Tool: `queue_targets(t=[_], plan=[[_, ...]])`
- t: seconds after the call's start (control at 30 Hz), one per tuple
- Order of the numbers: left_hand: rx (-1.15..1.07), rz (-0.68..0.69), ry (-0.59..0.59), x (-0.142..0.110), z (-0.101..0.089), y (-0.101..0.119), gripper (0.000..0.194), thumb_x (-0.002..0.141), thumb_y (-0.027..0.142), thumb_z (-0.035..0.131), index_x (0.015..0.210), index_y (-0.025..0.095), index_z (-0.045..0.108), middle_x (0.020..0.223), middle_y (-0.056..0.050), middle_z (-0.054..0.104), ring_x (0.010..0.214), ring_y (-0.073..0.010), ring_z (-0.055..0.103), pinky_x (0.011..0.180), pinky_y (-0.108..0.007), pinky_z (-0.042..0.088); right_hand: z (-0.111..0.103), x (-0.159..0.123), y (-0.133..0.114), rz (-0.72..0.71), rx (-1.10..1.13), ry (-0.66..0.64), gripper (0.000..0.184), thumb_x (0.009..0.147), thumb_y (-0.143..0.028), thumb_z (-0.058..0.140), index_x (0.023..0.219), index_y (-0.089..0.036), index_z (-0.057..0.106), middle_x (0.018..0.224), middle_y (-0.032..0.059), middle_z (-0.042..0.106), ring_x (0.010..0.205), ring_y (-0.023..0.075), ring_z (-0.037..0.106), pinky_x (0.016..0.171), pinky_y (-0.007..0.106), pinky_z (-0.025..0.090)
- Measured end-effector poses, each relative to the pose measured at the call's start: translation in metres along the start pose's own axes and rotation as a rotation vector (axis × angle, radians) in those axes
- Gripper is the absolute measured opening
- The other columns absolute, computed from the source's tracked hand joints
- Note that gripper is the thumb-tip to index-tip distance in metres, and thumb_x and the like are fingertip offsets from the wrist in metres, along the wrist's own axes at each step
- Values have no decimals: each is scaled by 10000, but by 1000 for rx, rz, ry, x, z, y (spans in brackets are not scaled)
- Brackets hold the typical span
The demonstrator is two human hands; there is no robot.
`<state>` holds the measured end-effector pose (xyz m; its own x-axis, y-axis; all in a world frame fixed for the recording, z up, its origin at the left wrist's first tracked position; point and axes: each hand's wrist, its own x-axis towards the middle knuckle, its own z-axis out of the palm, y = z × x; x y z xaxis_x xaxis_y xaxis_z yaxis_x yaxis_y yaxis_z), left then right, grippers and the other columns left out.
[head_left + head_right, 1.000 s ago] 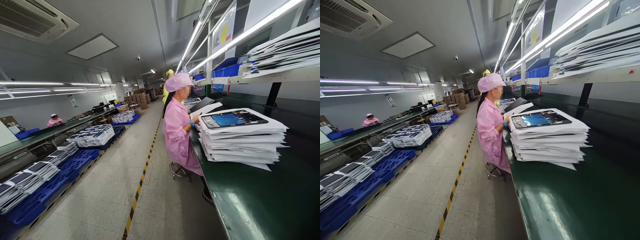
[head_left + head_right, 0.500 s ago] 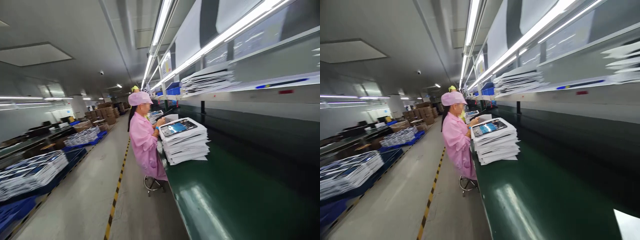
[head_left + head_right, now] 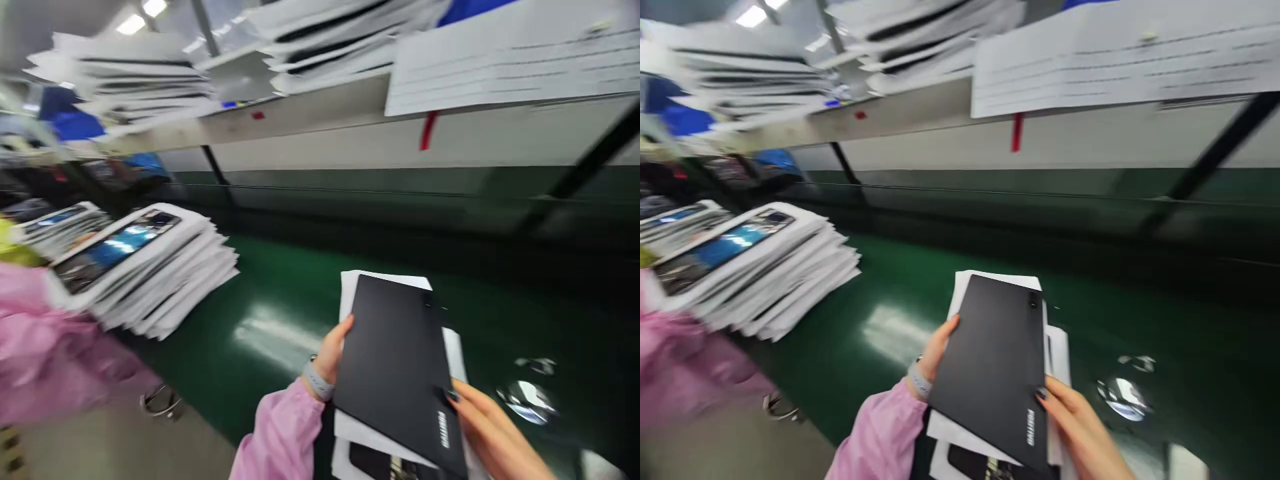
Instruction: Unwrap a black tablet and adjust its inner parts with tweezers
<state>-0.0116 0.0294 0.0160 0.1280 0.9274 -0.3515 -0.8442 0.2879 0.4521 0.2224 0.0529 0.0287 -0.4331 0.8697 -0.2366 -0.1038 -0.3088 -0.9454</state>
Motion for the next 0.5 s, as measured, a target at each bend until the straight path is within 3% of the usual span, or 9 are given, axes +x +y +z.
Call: queue_targets(t=[0.1,0.2,0.33,0.5], plan=[[-20,-51,-166,-4,2,-1,561,947,537,513,1212,70,676,1170,-151,726,1088,-272,666,993,-358,457,-9,5,-5,141,49,-87,326,689,-498,864,870,-231,819,891,105,785,839,304,718,790,375,559],[16,-73,-198,-5,3,-3,570,951,540,525,1261,77,647,1189,-143,723,1094,-285,669,981,-392,481,-11,12,-11,139,109,-73,355,671,-515,867,868,-222,823,928,102,788,867,291,715,776,344,552],[74,-58,-37,-7,8,-3,464,994,431,471,1177,63,686,1049,-139,761,976,-273,710,912,-379,519,-13,10,-14,150,175,-35,344,638,-507,890,860,-254,822,956,81,787,873,290,713,793,359,567],[39,-106,170,-8,15,-2,434,1021,310,387,965,63,740,818,-115,770,715,-209,724,747,-302,552,-8,9,-12,150,203,75,359,545,-540,928,730,-257,809,732,47,763,664,233,684,652,326,567]])
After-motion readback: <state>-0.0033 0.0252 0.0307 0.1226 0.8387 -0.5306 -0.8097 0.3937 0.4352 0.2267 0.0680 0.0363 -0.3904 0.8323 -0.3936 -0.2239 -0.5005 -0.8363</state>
